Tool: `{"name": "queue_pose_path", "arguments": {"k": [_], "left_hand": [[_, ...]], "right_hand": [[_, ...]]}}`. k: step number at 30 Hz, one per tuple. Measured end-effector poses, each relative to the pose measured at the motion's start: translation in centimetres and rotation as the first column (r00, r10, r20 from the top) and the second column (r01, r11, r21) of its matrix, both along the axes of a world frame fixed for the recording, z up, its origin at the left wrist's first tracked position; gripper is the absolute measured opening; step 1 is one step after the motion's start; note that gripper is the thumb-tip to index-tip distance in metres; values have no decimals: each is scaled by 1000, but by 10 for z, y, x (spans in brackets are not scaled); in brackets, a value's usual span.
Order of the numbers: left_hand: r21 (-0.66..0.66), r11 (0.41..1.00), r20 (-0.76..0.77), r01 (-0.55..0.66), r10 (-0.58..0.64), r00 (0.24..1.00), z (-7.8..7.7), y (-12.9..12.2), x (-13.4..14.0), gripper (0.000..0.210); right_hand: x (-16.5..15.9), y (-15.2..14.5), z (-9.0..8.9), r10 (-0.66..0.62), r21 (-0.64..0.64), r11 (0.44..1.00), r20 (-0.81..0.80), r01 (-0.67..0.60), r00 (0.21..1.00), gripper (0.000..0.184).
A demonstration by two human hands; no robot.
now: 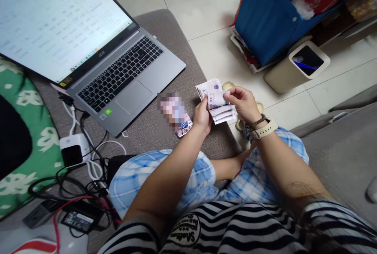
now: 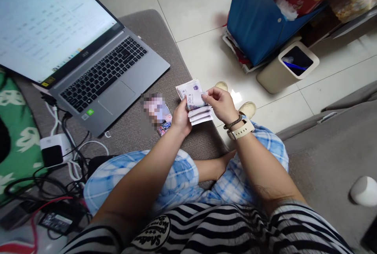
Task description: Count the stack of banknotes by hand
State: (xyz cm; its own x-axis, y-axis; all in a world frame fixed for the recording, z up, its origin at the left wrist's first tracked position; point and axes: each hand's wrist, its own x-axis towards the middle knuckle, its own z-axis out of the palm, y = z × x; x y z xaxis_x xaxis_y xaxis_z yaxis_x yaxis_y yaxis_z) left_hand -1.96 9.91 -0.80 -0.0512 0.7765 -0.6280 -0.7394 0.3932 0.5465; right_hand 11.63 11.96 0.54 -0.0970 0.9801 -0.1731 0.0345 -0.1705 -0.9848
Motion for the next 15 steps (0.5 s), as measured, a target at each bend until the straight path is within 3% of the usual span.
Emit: {"name": "queue_pose_path", "arguments": {"k": [15], "left_hand": [[3,1000,-24,17,-17,1000,-3,1,1,25]], "right_hand": [[-1,2,8,0,11,1000,-33,0,999,29]]}}
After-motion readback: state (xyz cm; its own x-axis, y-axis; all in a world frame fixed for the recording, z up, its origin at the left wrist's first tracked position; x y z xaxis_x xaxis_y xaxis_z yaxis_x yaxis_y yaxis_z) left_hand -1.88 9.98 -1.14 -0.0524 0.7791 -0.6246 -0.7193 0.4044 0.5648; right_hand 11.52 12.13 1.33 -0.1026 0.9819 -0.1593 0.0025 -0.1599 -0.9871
